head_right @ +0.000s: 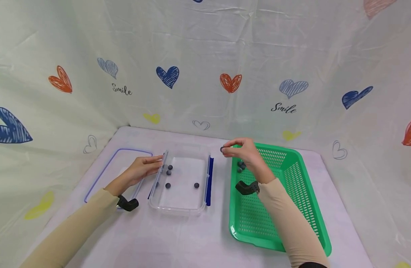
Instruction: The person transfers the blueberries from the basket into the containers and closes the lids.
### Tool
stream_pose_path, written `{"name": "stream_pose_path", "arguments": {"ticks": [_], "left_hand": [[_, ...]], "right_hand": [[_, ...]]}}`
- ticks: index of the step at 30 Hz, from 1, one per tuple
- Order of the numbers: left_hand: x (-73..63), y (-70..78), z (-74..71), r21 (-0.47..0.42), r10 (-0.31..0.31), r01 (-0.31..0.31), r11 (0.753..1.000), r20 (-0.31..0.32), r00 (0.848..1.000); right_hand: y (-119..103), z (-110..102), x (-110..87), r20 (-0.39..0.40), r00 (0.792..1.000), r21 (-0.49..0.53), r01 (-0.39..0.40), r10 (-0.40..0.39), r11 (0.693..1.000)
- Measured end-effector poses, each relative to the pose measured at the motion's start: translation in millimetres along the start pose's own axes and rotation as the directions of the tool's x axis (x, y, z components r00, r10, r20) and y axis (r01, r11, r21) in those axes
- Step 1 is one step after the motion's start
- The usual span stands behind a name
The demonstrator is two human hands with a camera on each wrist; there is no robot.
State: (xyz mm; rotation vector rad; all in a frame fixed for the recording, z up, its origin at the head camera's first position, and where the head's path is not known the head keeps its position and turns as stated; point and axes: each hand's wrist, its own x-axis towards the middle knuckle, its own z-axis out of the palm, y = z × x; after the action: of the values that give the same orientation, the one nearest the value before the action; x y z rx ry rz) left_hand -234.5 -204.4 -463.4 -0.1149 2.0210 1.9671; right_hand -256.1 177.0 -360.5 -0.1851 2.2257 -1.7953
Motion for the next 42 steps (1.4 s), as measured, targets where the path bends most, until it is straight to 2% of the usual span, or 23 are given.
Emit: {"name": "stream_pose_path", "arguments": {"ticks": [7,14,19,23,30,37,42], "left_hand": [[0.0,1.2,-0.2,0.000,-0.003,0.003,1.000,-0.004,1.000],[0.2,2.1,-1.7,0.023,0.009,-0.009,1.000,-0.008,1.000],[-0.3,2.6,-1.6,0.017,0.006,-0.006,1.000,-0.010,1.000],[-1.6,3.9,-1.2,0.020,-0.002,0.003,1.000,-0.021,1.000],[-3.0,4.0,-1.5,0.037,0.008,-0.007,0.999,-0.013,1.000],[-2.4,1.5,-2.3,0.027,0.015,-0.014,1.000,-0.004,1.000],[-0.9,-0.6,-1.7,0.007,0.014,-0.014,1.000,0.003,1.000]], "right_hand": [[-1,17,11.2,0.033,0.999,0.048,0.015,-0.017,0.999],[0,35,21.0,0.055,0.998,0.022,0.001,-0.002,1.000],[5,48,29.1,0.091,0.996,0.024,0.023,-0.025,0.999],[9,58,34.5,0.121,0.992,-0.003,0.048,-0.047,0.999],[16,75,42.7,0.139,0.990,-0.108,0.030,-0.015,0.994],[22,89,45.7,0.168,0.986,-0.132,0.017,0.005,0.991],[27,88,45.2,0.169,0.985,-0.137,0.045,-0.021,0.990]]}}
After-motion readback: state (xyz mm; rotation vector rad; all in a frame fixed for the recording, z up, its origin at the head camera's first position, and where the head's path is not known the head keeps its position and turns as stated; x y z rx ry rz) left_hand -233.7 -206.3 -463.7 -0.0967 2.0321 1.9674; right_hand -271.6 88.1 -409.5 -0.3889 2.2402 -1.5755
